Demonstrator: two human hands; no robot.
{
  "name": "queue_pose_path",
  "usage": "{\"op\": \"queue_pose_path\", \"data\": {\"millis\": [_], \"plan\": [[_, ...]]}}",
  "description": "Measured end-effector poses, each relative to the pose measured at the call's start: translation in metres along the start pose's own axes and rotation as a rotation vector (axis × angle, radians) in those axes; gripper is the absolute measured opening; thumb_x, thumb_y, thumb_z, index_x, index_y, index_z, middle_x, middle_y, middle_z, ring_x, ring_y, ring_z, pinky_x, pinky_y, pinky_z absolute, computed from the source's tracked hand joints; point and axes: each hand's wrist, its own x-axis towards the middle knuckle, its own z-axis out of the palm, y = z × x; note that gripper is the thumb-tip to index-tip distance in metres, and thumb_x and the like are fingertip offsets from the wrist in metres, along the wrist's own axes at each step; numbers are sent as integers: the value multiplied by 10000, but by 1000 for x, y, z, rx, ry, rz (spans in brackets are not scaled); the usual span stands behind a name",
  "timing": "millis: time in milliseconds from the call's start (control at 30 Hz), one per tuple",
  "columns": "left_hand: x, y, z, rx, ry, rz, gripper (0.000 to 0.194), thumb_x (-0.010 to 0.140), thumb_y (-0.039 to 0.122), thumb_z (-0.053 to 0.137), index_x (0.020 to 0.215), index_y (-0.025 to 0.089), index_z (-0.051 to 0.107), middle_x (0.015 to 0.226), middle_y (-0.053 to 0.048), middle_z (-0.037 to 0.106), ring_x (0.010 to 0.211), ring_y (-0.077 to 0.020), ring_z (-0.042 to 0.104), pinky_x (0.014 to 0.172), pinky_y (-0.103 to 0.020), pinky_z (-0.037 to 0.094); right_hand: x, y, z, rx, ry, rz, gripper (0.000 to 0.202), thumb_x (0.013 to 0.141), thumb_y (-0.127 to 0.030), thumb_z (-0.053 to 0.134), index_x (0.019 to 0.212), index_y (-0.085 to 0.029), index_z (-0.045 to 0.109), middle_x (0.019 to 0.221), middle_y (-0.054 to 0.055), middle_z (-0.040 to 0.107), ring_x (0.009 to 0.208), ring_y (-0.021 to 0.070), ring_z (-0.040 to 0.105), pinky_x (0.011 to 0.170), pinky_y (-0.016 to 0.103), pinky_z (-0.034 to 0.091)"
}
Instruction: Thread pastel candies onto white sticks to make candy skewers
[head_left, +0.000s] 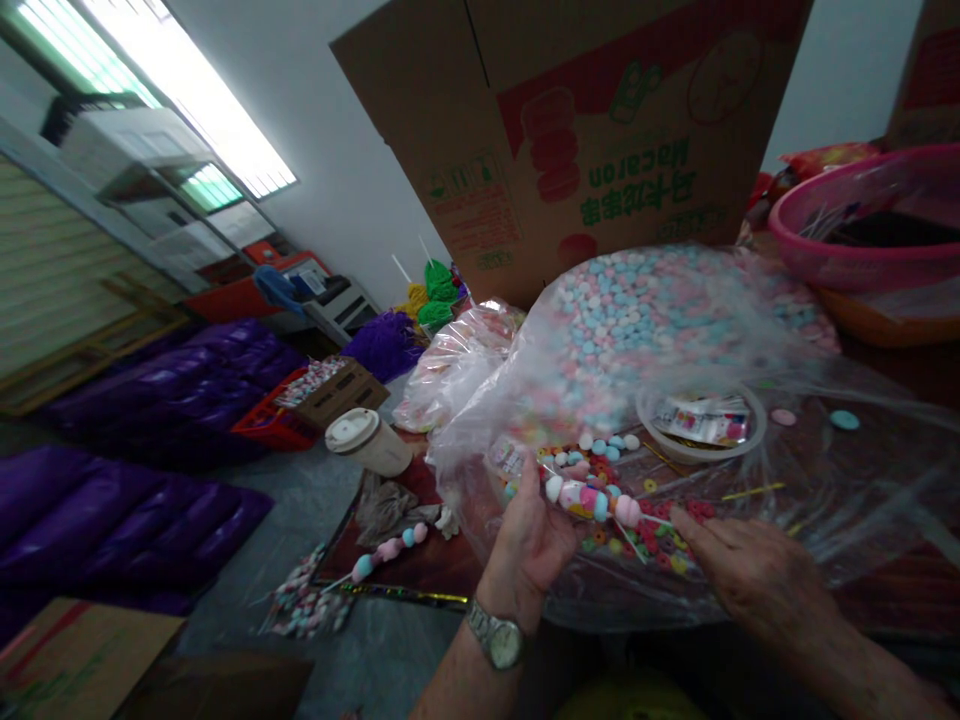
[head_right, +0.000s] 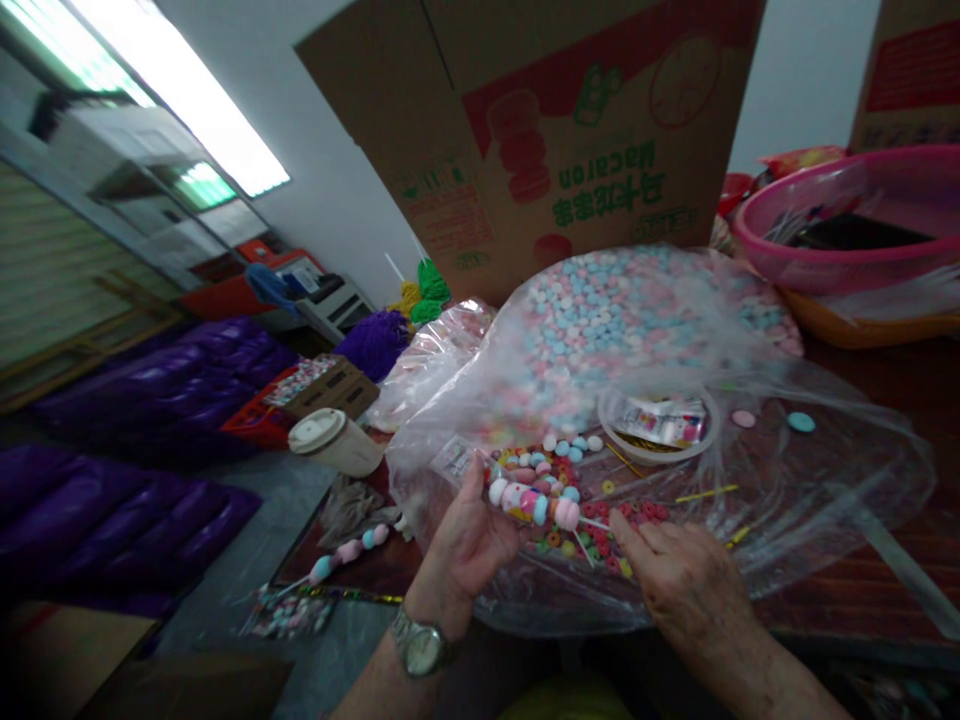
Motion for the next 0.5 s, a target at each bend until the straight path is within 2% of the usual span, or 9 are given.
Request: {"op": "queue_pose_path", "data": {"millis": [100,200,300,367,500], "plan": [[1,-7,-1,-4,-69,80,522,885,530,404,782,65,617,678,-89,626,684,-198,631,716,-365,521,-4,-10,6,134,-2,41,368,822,-22,331,1052,-114,603,692,64,662,576,184,612,535,295,396],[2,-14,-1,16,-128,142,485,807,559,531,741,85,610,660,-75,627,665,-196,628,712,-371,522,-4,-23,9,409,-106,142,327,869,-91,331,1045,-149,600,757,57,681,623,168,630,554,261,414],[3,-25,3,48,-144,181,447,738,550,631,671,110,582,612,-36,609,605,-169,612,709,-362,519,7,-39,6,736,-261,283,291,915,-202,327,890,-186,616,739,37,664,652,164,621,565,240,417],[3,-35,5,63,-139,196,463,717,574,639,649,121,568,583,-23,596,589,-158,603,713,-346,511,17,-48,4,929,-313,407,312,924,-287,345,784,-184,604,666,21,629,619,163,594,548,233,411],[3,-57,-1,151,-159,164,482,674,605,661,752,133,598,646,-37,620,672,-179,614,734,-318,486,33,-56,5,1177,-285,578,353,909,-386,379,719,-177,592,687,30,612,671,174,584,571,228,435]]}}
